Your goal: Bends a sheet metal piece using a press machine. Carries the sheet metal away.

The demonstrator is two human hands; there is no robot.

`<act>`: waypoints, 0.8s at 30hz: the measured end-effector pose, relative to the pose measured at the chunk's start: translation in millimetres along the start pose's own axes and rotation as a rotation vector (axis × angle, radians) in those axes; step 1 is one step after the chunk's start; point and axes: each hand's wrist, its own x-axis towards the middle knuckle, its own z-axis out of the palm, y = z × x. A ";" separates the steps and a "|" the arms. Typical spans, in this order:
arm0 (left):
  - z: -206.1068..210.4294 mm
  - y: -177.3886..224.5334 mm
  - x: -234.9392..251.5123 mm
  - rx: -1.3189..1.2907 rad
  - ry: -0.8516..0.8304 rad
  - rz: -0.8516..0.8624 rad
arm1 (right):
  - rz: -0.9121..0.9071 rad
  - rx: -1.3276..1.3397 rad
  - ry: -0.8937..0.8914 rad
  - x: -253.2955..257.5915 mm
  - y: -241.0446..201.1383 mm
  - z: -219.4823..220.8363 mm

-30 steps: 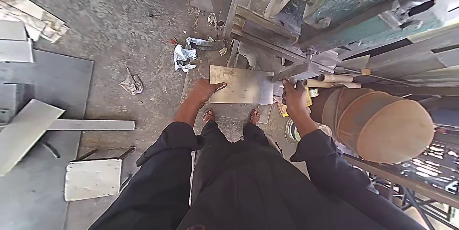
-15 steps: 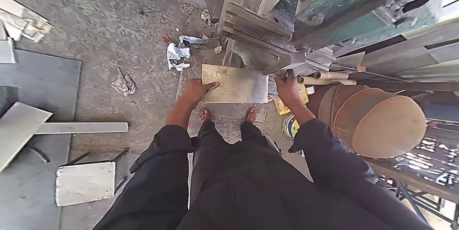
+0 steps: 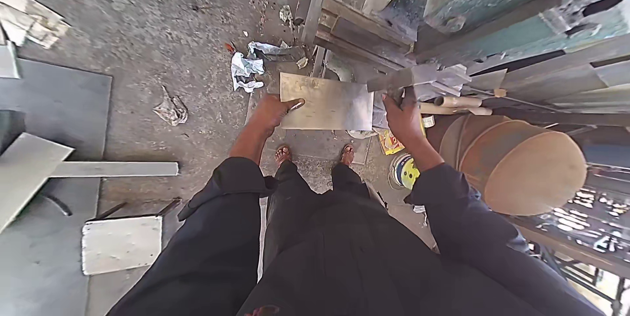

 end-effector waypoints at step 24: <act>-15.2 -1.7 -2.8 -0.030 0.031 0.025 | -0.021 -0.019 0.031 -1.7 -11.8 13.4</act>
